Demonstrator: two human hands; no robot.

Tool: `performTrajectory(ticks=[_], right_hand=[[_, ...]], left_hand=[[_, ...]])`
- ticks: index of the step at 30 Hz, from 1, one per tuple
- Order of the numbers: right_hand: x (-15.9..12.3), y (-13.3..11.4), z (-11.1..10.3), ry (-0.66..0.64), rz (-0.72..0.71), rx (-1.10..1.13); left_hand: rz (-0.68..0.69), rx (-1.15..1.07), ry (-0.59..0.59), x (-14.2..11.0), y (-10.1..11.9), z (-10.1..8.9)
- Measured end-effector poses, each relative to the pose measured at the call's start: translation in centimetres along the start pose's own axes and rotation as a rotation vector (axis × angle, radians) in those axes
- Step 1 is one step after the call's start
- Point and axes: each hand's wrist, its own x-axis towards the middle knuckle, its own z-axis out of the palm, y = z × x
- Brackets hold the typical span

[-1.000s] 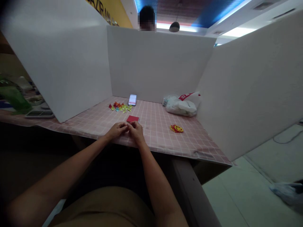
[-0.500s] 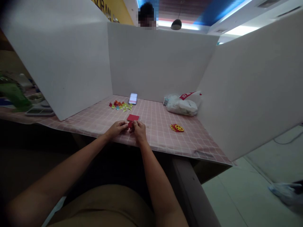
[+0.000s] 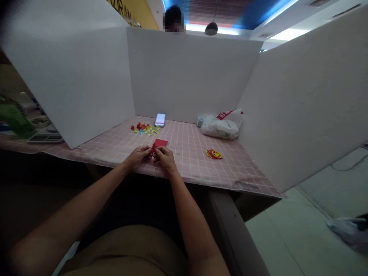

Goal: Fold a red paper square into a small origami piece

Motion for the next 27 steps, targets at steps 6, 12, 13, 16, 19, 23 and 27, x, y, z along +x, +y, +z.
performTrajectory(ticks=[6, 12, 13, 16, 19, 23, 27], right_hand=[[0.26, 0.43, -0.19, 0.040, -0.030, 0.000], [0.28, 0.54, -0.20, 0.035, -0.048, 0.007], [0.29, 0.55, -0.20, 0.035, -0.052, 0.008], [0.38, 0.60, -0.22, 0.042, -0.068, 0.006], [0.46, 0.66, -0.22, 0.060, -0.084, 0.002], [0.47, 0.69, -0.15, 0.090, -0.092, -0.003], [0.44, 0.62, -0.10, 0.102, -0.092, -0.014]], left_hand=[[0.024, 0.004, 0.040, -0.19, 0.04, 0.12], [0.064, -0.026, 0.052, -0.32, 0.04, 0.29], [0.076, -0.035, 0.060, -0.33, 0.02, 0.32], [0.104, -0.052, 0.073, -0.39, -0.06, 0.36], [0.117, -0.053, 0.073, -0.48, -0.04, 0.39], [0.133, -0.034, 0.085, -0.59, 0.10, 0.47], [0.151, -0.010, 0.102, -0.65, 0.25, 0.61]])
